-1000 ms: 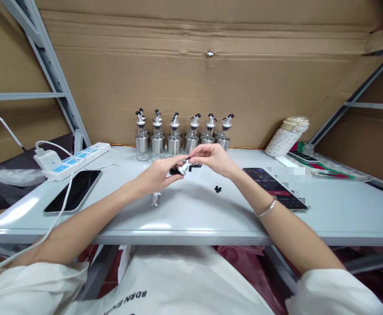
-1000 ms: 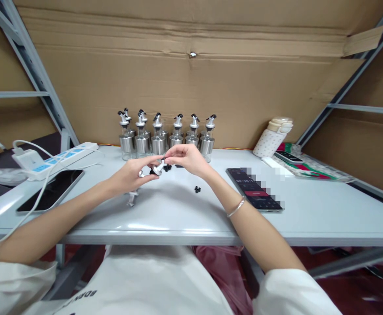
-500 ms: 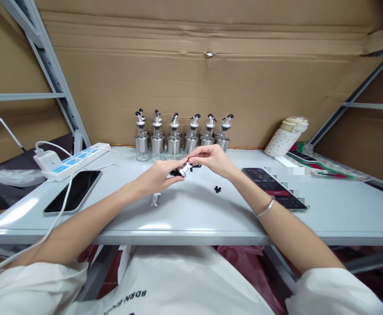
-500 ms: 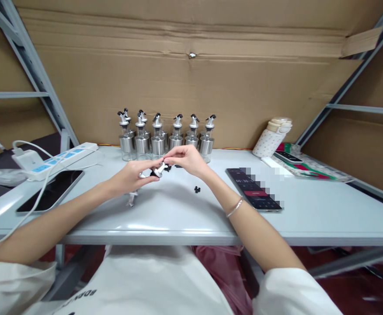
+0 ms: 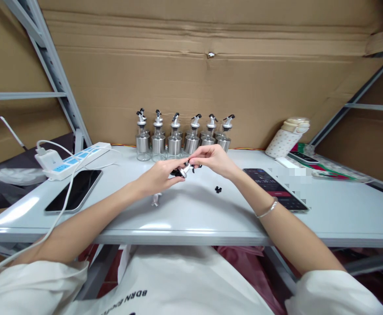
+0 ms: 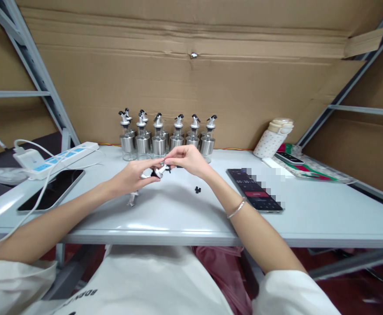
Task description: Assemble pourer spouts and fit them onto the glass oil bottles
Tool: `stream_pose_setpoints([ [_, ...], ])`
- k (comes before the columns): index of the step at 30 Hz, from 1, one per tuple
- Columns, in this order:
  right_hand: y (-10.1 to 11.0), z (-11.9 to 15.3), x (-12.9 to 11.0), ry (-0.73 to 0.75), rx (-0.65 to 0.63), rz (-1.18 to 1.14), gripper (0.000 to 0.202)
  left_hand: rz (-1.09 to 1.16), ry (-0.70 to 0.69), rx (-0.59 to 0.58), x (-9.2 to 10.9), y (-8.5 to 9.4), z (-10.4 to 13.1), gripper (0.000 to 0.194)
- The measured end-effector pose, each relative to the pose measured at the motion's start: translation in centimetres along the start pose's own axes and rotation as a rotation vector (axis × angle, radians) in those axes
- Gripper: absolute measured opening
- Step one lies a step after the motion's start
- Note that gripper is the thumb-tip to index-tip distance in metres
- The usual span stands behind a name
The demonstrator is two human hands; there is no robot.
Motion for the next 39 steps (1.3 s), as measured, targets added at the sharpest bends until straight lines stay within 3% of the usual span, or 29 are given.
stream_pose_setpoints([
  [9,0.0,0.1,0.1,0.011,0.052,0.001,0.034,-0.028,-0.011,-0.034,-0.1,-0.2,0.2,0.056],
  [18,-0.1,-0.2,0.7,-0.011,-0.004,-0.010,0.031,-0.069,0.038,-0.033,-0.8,-0.2,0.4,0.060],
  [23,-0.2,-0.3,0.7,-0.011,0.034,-0.036,0.036,-0.088,0.034,-0.027,-1.2,-0.5,0.6,0.070],
  [29,-0.3,-0.2,0.7,-0.037,0.039,-0.062,0.031,-0.111,-0.054,-0.067,-1.0,-0.6,0.7,0.060],
  [39,0.0,-0.3,0.8,-0.009,0.027,-0.073,0.026,-0.128,0.026,-0.056,-0.3,-0.2,0.3,0.054],
])
Point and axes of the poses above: each hand's wrist, its own z-axis away from the middle knuckle, its own y-axis out of the back of the hand, x = y × z, the point moved 5 cm from there along -z, towards the middle knuckle, and after that the axes turned 15 degrees about -y, right-handed, at the moved point
